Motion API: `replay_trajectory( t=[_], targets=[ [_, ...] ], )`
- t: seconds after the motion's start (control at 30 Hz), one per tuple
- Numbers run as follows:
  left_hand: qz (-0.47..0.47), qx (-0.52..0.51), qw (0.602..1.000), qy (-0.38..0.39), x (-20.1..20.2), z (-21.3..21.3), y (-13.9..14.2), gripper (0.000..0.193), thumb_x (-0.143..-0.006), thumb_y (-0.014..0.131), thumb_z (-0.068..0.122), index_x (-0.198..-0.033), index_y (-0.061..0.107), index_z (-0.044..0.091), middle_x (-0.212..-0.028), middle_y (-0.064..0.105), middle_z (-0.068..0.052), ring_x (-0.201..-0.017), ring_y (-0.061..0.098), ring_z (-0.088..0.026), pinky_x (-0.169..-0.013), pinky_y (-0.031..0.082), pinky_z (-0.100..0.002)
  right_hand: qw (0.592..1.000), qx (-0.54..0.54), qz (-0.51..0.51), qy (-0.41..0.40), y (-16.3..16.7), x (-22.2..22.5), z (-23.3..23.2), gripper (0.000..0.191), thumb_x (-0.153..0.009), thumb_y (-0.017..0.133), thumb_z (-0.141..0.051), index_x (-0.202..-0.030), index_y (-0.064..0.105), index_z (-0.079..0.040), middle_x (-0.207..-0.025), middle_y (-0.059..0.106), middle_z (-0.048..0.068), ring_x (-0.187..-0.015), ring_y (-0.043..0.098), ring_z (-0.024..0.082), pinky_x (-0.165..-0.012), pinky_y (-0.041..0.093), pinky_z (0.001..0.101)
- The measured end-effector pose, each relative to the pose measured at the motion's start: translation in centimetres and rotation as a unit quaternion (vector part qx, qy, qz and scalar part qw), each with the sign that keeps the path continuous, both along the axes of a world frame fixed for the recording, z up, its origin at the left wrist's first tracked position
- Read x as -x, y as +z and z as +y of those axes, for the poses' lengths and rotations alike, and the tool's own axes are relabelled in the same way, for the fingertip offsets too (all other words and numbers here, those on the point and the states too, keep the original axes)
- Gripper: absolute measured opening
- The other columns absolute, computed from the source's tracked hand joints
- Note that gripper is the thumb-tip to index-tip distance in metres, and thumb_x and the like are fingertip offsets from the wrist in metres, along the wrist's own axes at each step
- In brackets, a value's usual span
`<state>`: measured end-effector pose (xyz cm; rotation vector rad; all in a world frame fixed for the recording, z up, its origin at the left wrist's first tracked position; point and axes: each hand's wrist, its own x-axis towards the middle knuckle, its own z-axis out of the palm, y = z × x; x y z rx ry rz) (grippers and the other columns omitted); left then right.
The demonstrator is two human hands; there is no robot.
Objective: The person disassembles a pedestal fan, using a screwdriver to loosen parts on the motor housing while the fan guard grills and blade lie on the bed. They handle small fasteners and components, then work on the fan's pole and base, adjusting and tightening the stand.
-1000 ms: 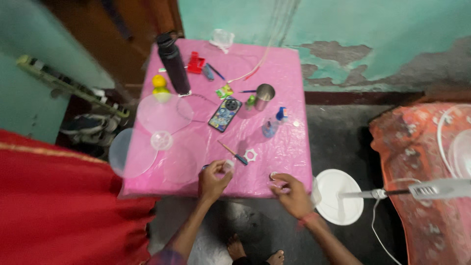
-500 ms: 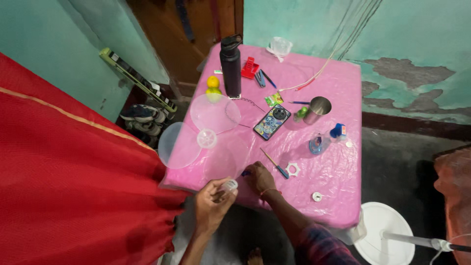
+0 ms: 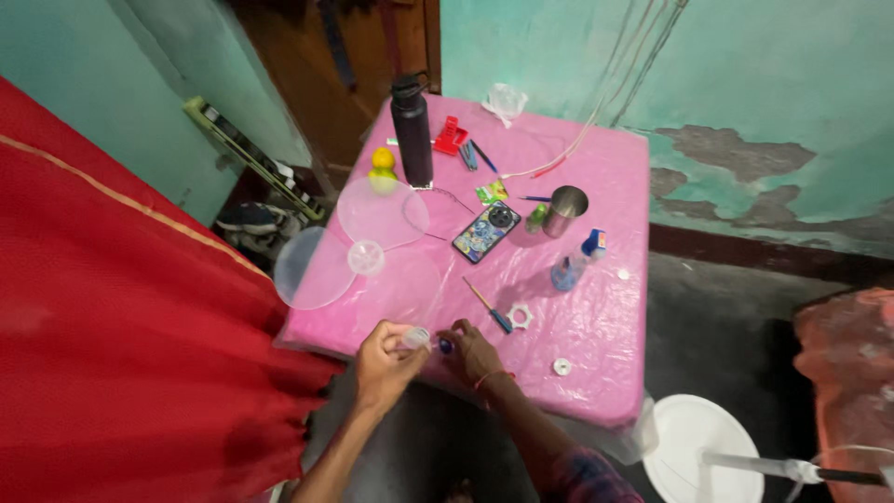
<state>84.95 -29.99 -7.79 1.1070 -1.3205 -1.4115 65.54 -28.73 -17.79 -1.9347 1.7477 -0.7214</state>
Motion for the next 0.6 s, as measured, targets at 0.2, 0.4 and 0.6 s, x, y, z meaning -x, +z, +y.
replay_trajectory(
  t=[0.2, 0.4, 0.6],
  targets=[
    [-0.001, -0.034, 0.999, -0.017, -0.4, 2.2, 2.4, 0.035, -0.076, 0.080, 0.000, -0.107, 0.064, 0.003, -0.096, 0.076, -0.008, -0.077, 0.073, -0.013, -0.066, 0.058, -0.026, 0.999, -0.009, -0.025, -0.036, -1.2, 1.5, 1.1, 0.033, -0.075, 0.078, -0.013, -0.108, 0.071, -0.011, -0.101, 0.069, 0.012, -0.094, 0.070, 0.033, -0.083, 0.058, 0.0421],
    [-0.017, 0.091, 0.994, -0.054, 2.6, 4.5, 7.1, 0.031, -0.077, 0.083, 0.003, -0.103, 0.066, 0.002, -0.096, 0.076, -0.009, -0.086, 0.074, -0.014, -0.076, 0.062, -0.027, 0.812, -0.071, -0.546, -0.196, 8.7, 6.7, 7.7, 0.030, -0.080, 0.068, 0.003, -0.108, 0.067, -0.009, -0.088, 0.066, 0.002, -0.082, 0.070, 0.011, -0.070, 0.062, 0.0302],
    [-0.010, 0.220, 0.969, -0.113, 10.3, 9.4, 13.1, 0.033, -0.075, 0.087, 0.011, -0.101, 0.067, 0.003, -0.094, 0.078, -0.007, -0.089, 0.073, -0.011, -0.078, 0.059, -0.028, 0.819, 0.078, -0.529, -0.209, 23.2, 11.9, 18.0, 0.021, -0.089, 0.065, 0.001, -0.109, 0.073, 0.000, -0.094, 0.076, 0.008, -0.079, 0.069, 0.011, -0.075, 0.059, 0.0245]
  ],
)
